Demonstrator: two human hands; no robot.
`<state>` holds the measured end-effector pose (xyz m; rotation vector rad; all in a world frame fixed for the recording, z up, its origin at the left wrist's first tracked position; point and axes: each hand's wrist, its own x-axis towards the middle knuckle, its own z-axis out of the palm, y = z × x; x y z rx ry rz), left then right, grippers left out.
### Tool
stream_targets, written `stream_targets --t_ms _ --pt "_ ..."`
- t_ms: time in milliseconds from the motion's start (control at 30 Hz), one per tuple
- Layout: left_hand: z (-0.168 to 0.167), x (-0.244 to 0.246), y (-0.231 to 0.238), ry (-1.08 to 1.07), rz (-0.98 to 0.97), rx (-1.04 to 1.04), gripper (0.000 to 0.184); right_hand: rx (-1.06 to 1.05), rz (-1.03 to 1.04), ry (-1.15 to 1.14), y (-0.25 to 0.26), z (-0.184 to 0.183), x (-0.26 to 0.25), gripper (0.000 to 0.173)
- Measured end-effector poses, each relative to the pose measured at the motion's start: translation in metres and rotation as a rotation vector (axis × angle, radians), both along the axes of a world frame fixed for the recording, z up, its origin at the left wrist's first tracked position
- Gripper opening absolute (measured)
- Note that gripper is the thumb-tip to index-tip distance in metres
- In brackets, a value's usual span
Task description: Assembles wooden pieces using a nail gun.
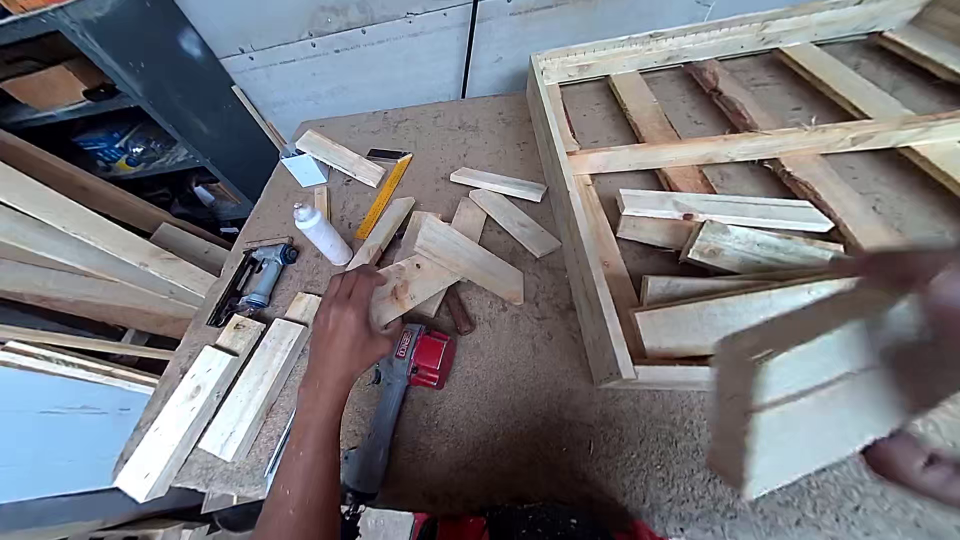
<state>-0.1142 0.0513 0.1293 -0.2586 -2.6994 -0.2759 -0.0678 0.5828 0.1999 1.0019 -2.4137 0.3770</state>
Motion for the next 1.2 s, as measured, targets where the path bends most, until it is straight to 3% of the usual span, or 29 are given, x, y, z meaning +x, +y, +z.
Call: stream_targets --t_ms 33,100,200,267,367,500,600,733,867,1000,1133,1200 --pt "-0.002 0.02 -0.011 0.043 -0.016 0.039 0.059 0.131 0.004 0.067 -0.033 0.006 0.031 0.062" --pt "-0.009 0.059 -0.032 0.096 -0.027 0.247 0.05 0.263 0.038 0.018 -0.083 -0.005 0.078 0.065" --pt "-0.019 0.099 -0.048 0.162 0.105 0.829 0.024 0.236 0.129 -0.217 -0.13 -0.075 0.105 0.087" --pt "-0.026 0.114 -0.056 0.118 0.199 1.182 0.017 0.203 0.122 -0.398 -0.161 -0.12 0.11 0.089" --pt "-0.037 0.137 -0.061 0.06 0.246 1.352 0.023 0.235 0.075 -0.527 -0.201 -0.176 0.1 0.089" --pt "-0.047 0.174 -0.063 0.137 0.313 1.309 0.053 0.182 0.033 -0.477 -0.233 -0.208 0.093 0.086" --pt "-0.04 0.206 -0.068 0.349 0.343 1.157 0.049 0.099 -0.057 -0.395 -0.221 -0.2 0.107 0.071" --pt "-0.023 0.24 -0.071 0.454 0.455 1.172 0.039 -0.043 -0.218 -0.363 -0.161 -0.192 0.134 0.06" --pt "-0.022 0.25 -0.011 0.176 0.249 1.203 0.037 -0.338 -0.314 -0.331 -0.11 -0.173 0.157 0.077" --pt "-0.078 0.218 0.084 -0.17 0.157 1.318 0.03 -0.378 -0.183 -0.262 -0.103 -0.164 0.149 0.098" --pt "-0.13 0.194 0.106 -0.317 0.217 0.734 0.047 -0.165 -0.058 -0.446 -0.13 -0.176 0.116 0.109" --pt "-0.139 0.201 0.097 -0.329 0.186 0.595 0.046 -0.01 -0.005 -0.527 -0.138 -0.196 0.097 0.109"
